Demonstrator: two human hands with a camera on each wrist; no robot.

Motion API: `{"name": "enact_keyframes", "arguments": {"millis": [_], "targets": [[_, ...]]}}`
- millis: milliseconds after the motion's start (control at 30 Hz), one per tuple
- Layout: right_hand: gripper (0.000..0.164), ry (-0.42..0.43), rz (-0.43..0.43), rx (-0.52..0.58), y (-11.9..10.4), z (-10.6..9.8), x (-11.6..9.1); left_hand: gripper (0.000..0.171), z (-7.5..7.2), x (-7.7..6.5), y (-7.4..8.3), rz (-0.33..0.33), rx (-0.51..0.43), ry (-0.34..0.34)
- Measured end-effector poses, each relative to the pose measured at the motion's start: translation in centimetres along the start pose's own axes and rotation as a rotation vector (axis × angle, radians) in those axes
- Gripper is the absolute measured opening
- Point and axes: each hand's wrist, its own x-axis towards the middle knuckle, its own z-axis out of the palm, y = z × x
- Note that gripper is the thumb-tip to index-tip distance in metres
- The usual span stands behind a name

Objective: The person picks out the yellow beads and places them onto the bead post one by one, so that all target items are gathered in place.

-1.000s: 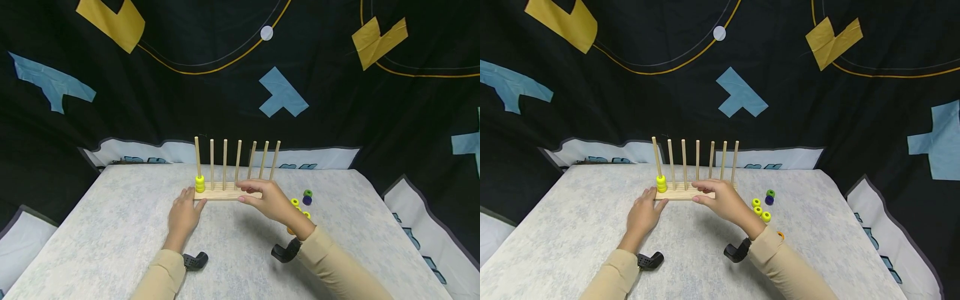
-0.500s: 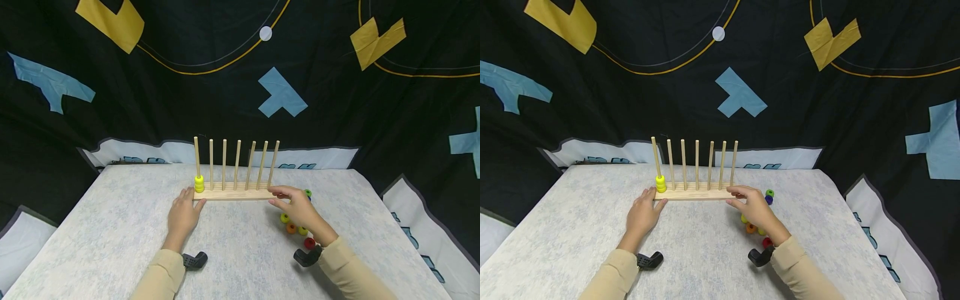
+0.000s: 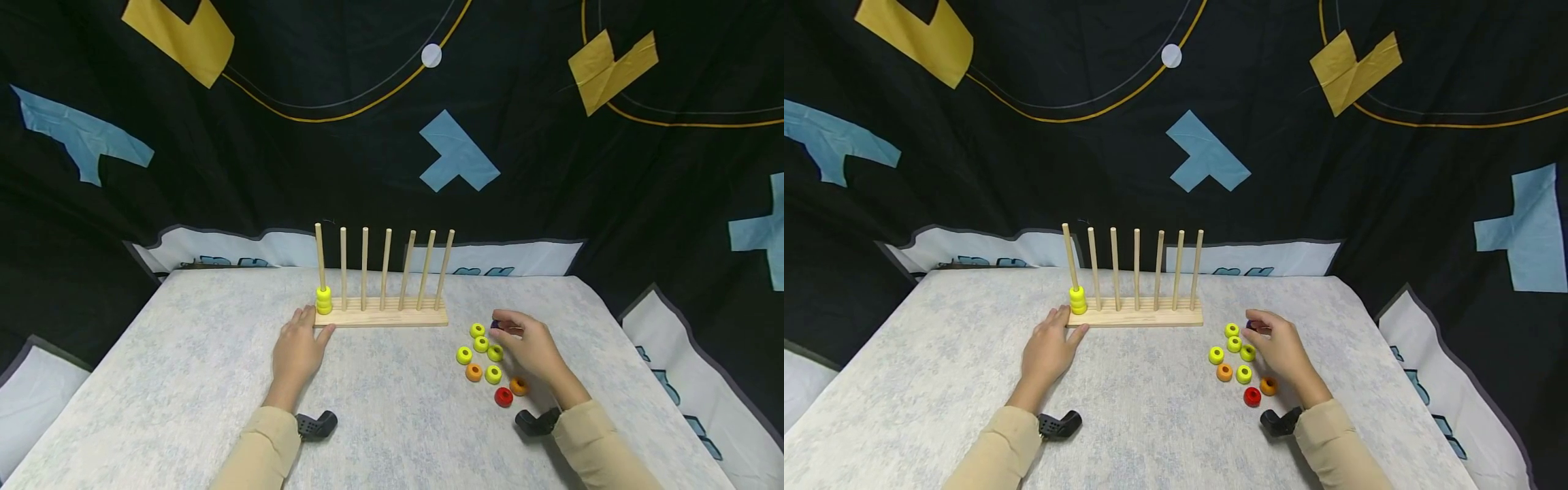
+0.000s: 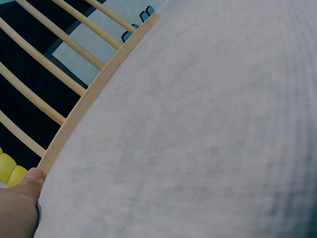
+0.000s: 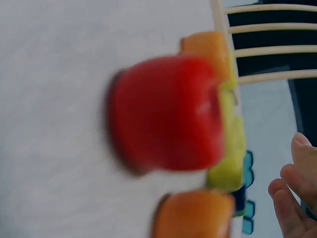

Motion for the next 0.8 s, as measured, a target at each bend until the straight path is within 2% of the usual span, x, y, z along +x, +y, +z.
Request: {"name": "enact_keyframes", "arguments": {"millis": [167, 400, 800], "targets": [[0.046, -0.025, 0.057, -0.019, 1.4, 0.2, -0.8, 0.071, -0.1, 0.0, 0.0, -0.006, -0.001, -0.005], [0.049, -0.096, 0.137, -0.031, 2.1, 0.6, -1.3, 0.071, -0.1, 0.0, 0.0, -0.003, 0.003, 0.0], [0.036, -0.13, 0.136, -0.054, 2.4, 0.9, -1.3, 0.07, -0.1, 0.1, -0.1, 0.005, 0.002, 0.004]]}}
